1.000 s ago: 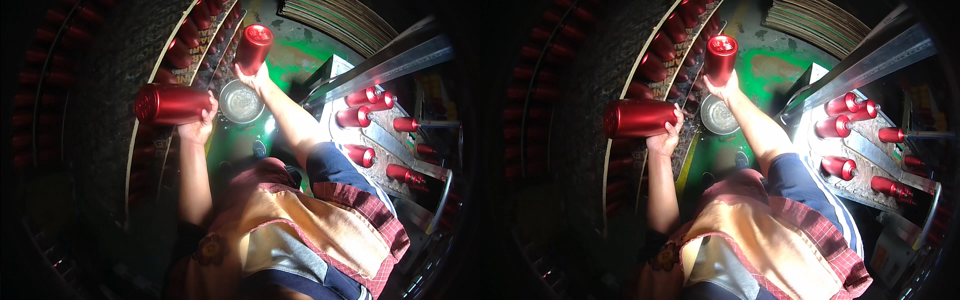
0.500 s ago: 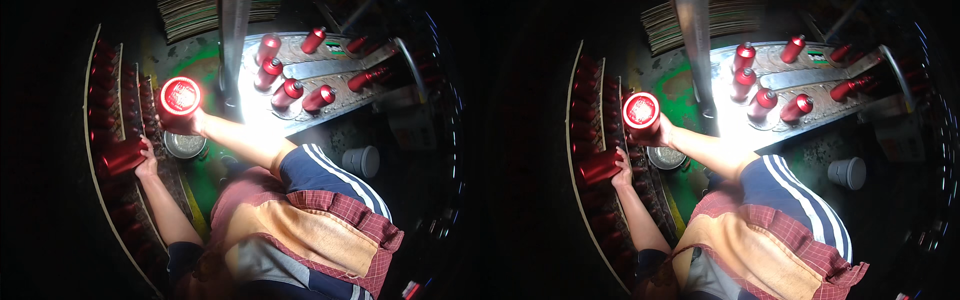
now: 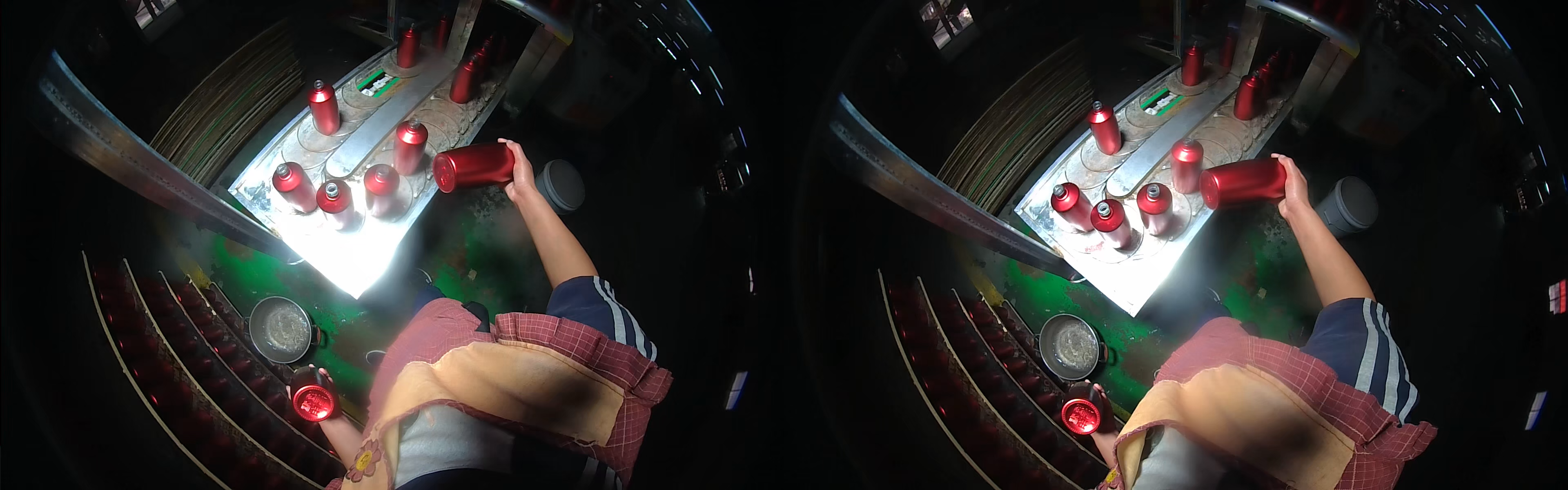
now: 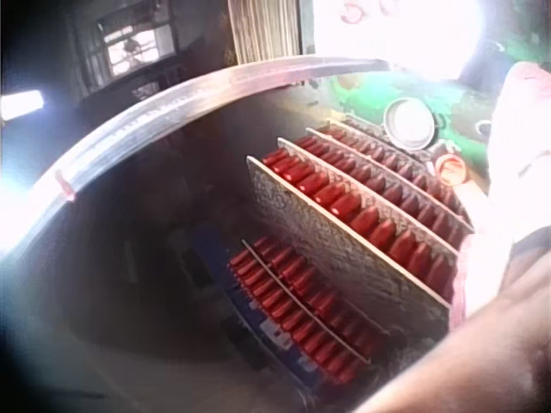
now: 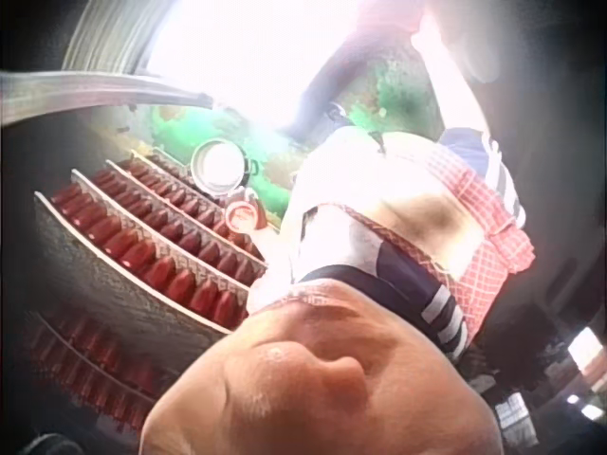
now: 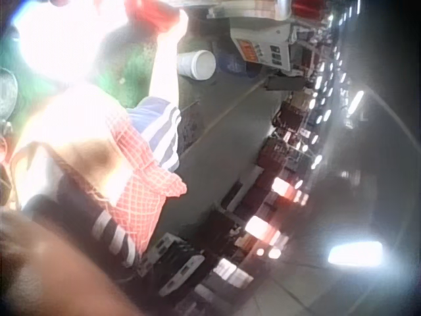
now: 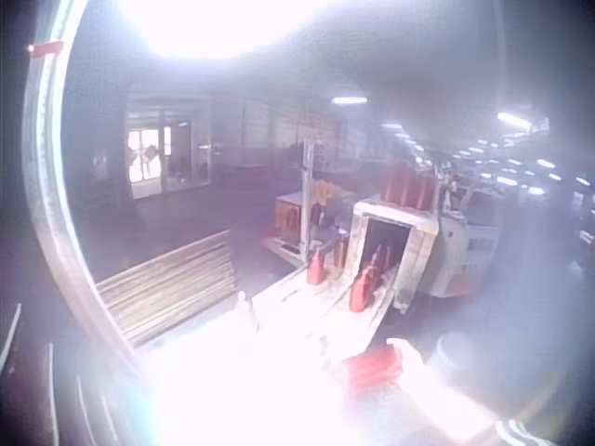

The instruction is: The person repeatedly picks up red metal cans from a rotating carousel, dips them into a small metal bowl to fill them with a liquid, and places them onto a metal tray. The process is continuous and repetitive.

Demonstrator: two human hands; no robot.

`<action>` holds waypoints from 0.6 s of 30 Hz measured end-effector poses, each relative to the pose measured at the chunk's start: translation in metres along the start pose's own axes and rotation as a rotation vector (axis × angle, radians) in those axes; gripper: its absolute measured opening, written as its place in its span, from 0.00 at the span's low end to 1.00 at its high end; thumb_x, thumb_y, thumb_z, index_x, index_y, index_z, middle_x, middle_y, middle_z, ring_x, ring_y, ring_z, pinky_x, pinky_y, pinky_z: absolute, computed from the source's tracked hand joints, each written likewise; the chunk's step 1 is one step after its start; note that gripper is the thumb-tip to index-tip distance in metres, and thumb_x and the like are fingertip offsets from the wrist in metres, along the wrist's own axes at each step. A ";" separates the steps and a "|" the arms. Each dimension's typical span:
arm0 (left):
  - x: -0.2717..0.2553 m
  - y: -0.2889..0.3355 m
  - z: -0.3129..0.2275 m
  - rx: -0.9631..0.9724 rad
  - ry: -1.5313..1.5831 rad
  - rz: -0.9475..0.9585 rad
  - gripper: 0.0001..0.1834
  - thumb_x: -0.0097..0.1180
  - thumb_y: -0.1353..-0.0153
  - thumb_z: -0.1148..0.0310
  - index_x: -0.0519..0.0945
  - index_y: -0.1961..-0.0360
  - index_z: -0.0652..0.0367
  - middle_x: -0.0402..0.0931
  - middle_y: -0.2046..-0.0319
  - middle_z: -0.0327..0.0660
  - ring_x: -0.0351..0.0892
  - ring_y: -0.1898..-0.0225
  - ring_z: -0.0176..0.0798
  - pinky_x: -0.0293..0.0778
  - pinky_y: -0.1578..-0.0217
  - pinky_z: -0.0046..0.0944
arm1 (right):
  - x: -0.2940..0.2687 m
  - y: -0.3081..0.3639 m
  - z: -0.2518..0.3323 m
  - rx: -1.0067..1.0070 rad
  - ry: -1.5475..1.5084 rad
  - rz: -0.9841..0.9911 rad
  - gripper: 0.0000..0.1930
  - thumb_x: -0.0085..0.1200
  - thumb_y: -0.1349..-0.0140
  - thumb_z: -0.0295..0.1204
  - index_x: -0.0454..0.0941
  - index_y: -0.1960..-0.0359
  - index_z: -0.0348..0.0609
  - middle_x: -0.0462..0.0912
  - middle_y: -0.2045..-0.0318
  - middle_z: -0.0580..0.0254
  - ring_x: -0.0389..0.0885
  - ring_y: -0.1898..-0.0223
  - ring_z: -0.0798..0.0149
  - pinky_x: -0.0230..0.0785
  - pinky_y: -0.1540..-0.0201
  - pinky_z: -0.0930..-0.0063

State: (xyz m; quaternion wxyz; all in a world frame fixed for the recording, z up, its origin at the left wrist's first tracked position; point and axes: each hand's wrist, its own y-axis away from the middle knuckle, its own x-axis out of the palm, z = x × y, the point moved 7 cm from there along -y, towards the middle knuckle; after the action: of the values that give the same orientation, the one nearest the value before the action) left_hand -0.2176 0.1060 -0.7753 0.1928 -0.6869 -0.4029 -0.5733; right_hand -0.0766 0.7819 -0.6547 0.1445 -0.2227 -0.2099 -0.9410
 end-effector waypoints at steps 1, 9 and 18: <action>0.018 -0.013 0.002 0.082 -0.035 -0.011 0.33 0.43 0.33 0.42 0.74 0.42 0.61 0.74 0.45 0.57 0.74 0.45 0.62 0.73 0.45 0.60 | -0.010 -0.032 0.030 -0.209 0.100 -0.072 0.12 0.55 0.34 0.34 0.82 0.53 0.44 0.82 0.59 0.65 0.80 0.56 0.68 0.73 0.50 0.72; 0.275 -0.196 0.060 0.360 -0.518 -0.309 0.22 0.53 0.36 0.48 0.79 0.49 0.50 0.81 0.52 0.45 0.80 0.52 0.47 0.79 0.53 0.49 | 0.060 -0.239 0.072 -0.963 1.087 -0.013 0.16 0.65 0.44 0.35 0.85 0.52 0.60 0.79 0.52 0.59 0.75 0.47 0.57 0.67 0.42 0.68; 0.439 -0.472 0.173 0.879 -1.585 -0.012 0.21 0.69 0.44 0.71 0.82 0.48 0.61 0.76 0.47 0.41 0.75 0.47 0.36 0.70 0.44 0.36 | 0.064 -0.355 0.016 -0.778 1.308 0.199 0.21 0.65 0.48 0.34 0.84 0.51 0.71 0.66 0.37 0.51 0.62 0.37 0.44 0.57 0.33 0.59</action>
State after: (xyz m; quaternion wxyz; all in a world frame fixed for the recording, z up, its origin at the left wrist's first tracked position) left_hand -0.4663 0.6609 -0.5009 0.1008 -0.7427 -0.6035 0.2722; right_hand -0.2558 1.0862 -0.7282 0.2345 0.3266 0.2856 -0.8699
